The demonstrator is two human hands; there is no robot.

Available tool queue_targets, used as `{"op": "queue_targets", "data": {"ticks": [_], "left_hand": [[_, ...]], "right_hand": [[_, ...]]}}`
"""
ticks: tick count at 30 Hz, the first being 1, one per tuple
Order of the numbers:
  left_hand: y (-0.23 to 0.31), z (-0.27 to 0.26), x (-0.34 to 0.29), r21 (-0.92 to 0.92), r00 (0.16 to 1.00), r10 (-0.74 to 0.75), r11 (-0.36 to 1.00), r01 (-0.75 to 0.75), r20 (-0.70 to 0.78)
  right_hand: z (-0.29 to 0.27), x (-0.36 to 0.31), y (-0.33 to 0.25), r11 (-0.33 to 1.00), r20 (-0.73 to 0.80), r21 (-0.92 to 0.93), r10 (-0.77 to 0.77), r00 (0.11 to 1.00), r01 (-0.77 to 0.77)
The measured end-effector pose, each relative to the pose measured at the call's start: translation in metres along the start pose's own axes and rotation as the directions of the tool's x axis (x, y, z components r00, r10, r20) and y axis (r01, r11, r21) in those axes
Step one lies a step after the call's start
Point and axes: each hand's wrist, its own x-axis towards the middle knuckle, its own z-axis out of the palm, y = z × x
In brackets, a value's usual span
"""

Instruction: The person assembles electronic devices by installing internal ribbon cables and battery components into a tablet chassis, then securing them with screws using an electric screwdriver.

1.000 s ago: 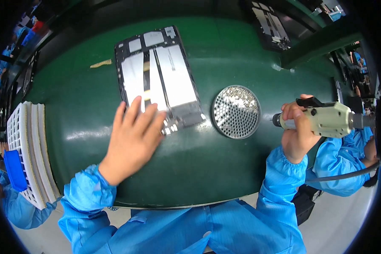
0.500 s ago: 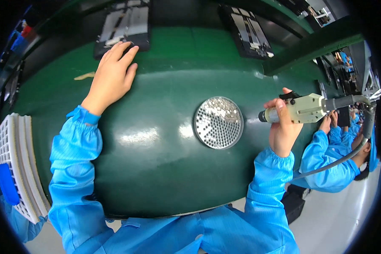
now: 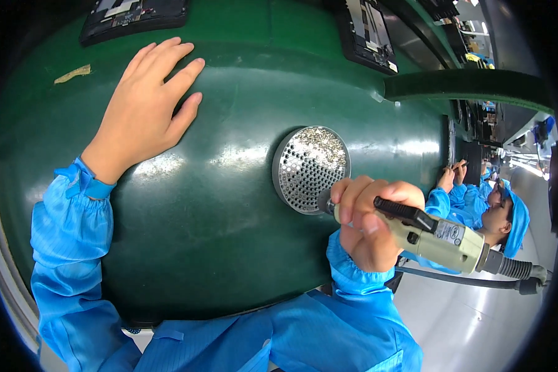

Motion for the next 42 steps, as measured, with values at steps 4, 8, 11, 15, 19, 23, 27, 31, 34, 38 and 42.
{"op": "queue_targets", "data": {"ticks": [4,8,11,15,19,23,27,31,34,38,42], "left_hand": [[0.002,0.003,0.001,0.013,0.994,0.022,1.0,-0.02,-0.111],[0.001,0.007,0.0,0.029,0.991,0.025,0.999,-0.021,-0.13],[-0.001,0.004,-0.002,0.026,1.0,-0.009,1.0,0.009,-0.006],[-0.001,0.005,-0.003,0.027,1.0,-0.011,1.0,0.011,-0.001],[0.0,0.007,-0.003,0.028,1.0,-0.01,1.0,0.01,-0.006],[-0.001,0.006,-0.003,0.016,1.0,-0.009,1.0,0.009,-0.015],[-0.002,0.007,-0.003,-0.001,1.0,-0.001,1.0,0.001,-0.013],[-0.003,-0.002,0.0,0.02,1.0,0.019,1.0,-0.018,-0.02],[-0.001,-0.004,0.003,0.026,0.999,0.05,0.998,-0.049,-0.012],[0.005,-0.001,0.008,0.022,0.999,0.039,0.999,-0.04,0.025],[0.007,-0.015,0.029,0.044,0.993,-0.037,0.999,0.032,0.109]], "right_hand": [[0.002,0.002,0.004,0.998,0.14,-0.063,0.012,0.99,-0.003],[0.005,0.003,0.009,0.997,0.141,-0.072,0.032,0.989,-0.022],[0.005,0.003,0.008,0.996,0.135,-0.081,0.031,0.99,-0.02],[0.004,0.005,0.009,0.997,0.139,-0.083,0.018,0.99,-0.007],[0.002,0.004,0.012,0.996,0.165,-0.085,-0.009,0.986,0.023],[0.005,0.003,0.01,0.993,0.167,-0.116,-0.012,0.986,0.032],[0.008,0.003,0.009,0.994,0.132,-0.096,-0.033,0.991,0.046],[-0.003,0.01,-0.017,0.986,0.132,-0.024,-0.159,0.978,0.164],[-0.018,0.004,-0.022,0.975,-0.065,-0.077,-0.214,0.975,0.209],[-0.042,0.005,-0.025,0.97,-0.216,-0.157,-0.219,0.952,0.187],[-0.062,0.003,-0.011,0.962,-0.31,-0.186,-0.248,0.918,0.197]]}}
